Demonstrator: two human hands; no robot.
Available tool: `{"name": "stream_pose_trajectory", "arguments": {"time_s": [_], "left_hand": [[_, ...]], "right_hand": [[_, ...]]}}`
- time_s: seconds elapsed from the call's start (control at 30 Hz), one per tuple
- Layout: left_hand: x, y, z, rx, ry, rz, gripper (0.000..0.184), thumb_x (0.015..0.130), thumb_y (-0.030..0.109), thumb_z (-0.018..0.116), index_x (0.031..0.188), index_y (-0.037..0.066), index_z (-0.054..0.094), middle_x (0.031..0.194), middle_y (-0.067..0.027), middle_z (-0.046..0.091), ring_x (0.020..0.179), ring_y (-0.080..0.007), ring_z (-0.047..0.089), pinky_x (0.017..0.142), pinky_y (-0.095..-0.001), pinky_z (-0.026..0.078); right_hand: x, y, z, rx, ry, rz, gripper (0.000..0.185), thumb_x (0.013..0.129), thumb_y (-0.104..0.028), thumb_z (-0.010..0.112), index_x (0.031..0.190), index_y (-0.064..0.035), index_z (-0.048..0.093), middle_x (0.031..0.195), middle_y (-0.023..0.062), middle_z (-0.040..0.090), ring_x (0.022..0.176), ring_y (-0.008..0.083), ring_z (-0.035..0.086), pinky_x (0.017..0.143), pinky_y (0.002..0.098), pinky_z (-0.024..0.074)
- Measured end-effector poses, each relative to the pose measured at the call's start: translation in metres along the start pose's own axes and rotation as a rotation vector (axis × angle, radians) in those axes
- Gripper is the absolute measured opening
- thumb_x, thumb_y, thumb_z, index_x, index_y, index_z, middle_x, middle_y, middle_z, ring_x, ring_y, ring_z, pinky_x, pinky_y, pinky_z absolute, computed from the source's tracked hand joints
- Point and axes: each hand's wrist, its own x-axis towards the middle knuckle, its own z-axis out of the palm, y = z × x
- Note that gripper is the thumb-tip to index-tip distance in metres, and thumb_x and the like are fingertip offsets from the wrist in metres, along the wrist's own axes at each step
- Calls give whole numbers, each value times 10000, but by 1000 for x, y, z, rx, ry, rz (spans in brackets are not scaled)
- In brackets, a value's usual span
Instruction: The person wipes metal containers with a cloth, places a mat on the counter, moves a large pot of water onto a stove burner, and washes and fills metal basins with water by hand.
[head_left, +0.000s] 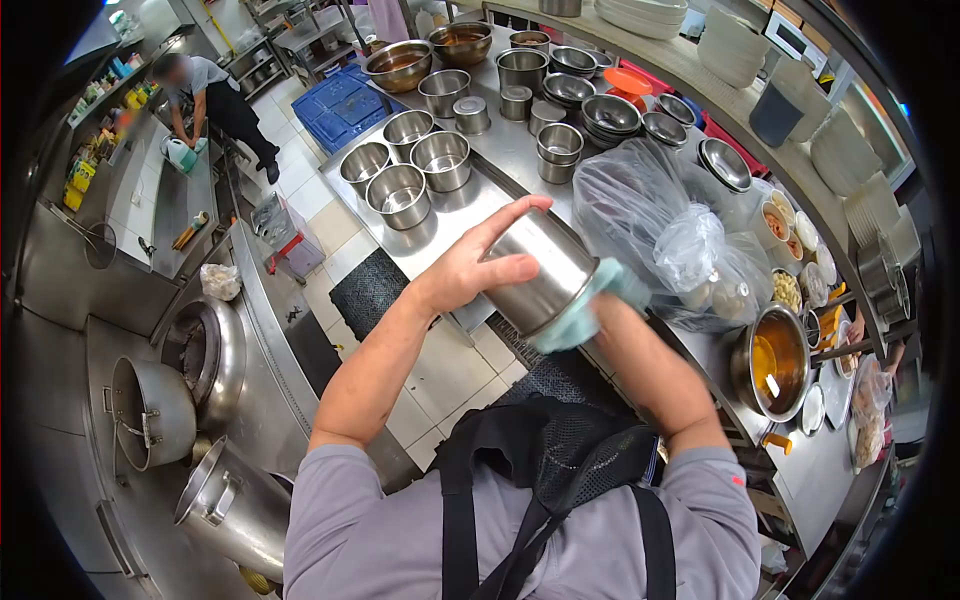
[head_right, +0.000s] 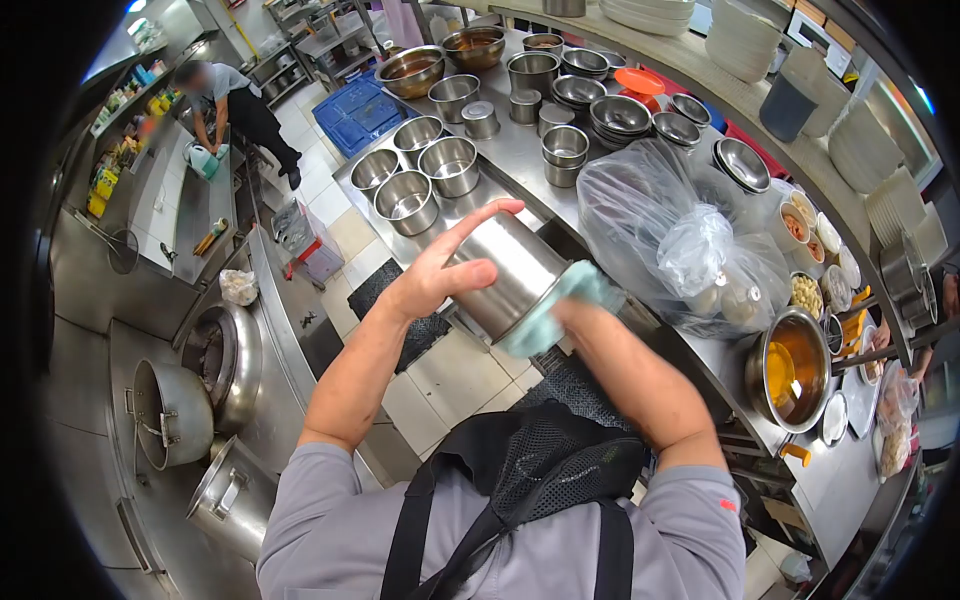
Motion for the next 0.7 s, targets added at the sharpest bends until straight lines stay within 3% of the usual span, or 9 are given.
{"name": "stream_pose_trajectory", "arguments": {"time_s": [0.13, 0.17, 0.23, 0.3, 0.43, 0.5, 0.6, 0.63, 0.7], "left_hand": [[24, -20, -10, -208, -91, -42, 1017, 713, 579, 794, 1502, 79, 389, 1401, -100, 503, 1296, -230, 492, 1098, -369, 374], [32, -23, -17, -132, -108, -67, 1081, 706, 631, 789, 1526, 82, 349, 1472, -101, 442, 1341, -240, 455, 1108, -382, 369], [34, -16, -24, -47, -128, -71, 1028, 767, 634, 740, 1562, 146, 307, 1541, -139, 363, 1416, -262, 363, 1151, -410, 308], [41, -16, -21, -217, -113, -133, 1185, 686, 766, 735, 1559, 104, 285, 1592, -120, 260, 1438, -249, 335, 1126, -413, 353], [51, -26, 10, -399, -33, -430, 834, 870, 518, 718, 1506, 110, 366, 1380, -123, 519, 1255, -214, 533, 1038, -370, 447], [51, -44, 25, -521, 60, -289, 643, 896, 347, 706, 1428, 102, 442, 1228, -92, 595, 1106, -192, 598, 967, -355, 479], [42, -59, 35, -659, 83, -217, 620, 905, 338, 686, 1423, 98, 444, 1246, -110, 597, 1147, -216, 593, 987, -370, 479], [41, -67, 36, -745, 117, -209, 617, 910, 345, 676, 1423, 94, 442, 1259, -117, 595, 1161, -228, 591, 997, -379, 478], [43, -69, 39, -822, 160, -178, 614, 915, 353, 665, 1422, 89, 440, 1271, -123, 593, 1175, -241, 588, 1006, -388, 478]], "right_hand": [[10, -8, -13, 244, 64, 81, 336, 1034, -334, 482, 1300, -135, 533, 1181, 60, 655, 968, 191, 692, 780, 372, 600], [17, -10, -33, 257, 42, 145, 364, 1038, -337, 464, 1333, -133, 525, 1230, 75, 644, 1031, 231, 677, 863, 395, 579], [14, -6, -61, -539, 46, -187, 385, 1020, -307, 476, 1353, -119, 525, 1250, 76, 646, 1084, 263, 659, 935, 400, 540], [4, -31, -50, -1243, -11, -441, 425, 983, -302, 513, 1363, -112, 531, 1262, 84, 649, 1130, 286, 640, 988, 398, 503], [-8, -50, -26, -2092, -105, -63, 514, 916, -261, 605, 1405, -147, 493, 1359, 58, 576, 1243, 207, 564, 1044, 377, 440], [-7, -59, -20, -1808, -93, -70, 508, 922, -262, 608, 1397, -126, 491, 1336, 69, 579, 1243, 225, 561, 1050, 383, 446], [-2, -29, -56, -567, 0, -245, 476, 888, -239, 673, 1308, -44, 559, 1221, 104, 622, 1097, 222, 626, 895, 363, 541], [-8, -39, -36, -217, 184, 37, 444, 913, -211, 656, 1306, -31, 555, 1225, 112, 613, 1126, 216, 611, 902, 348, 543], [-20, -39, -34, -225, 197, -198, 395, 939, -233, 648, 1278, -38, 585, 1229, 132, 610, 1142, 237, 602, 912, 389, 540]]}}
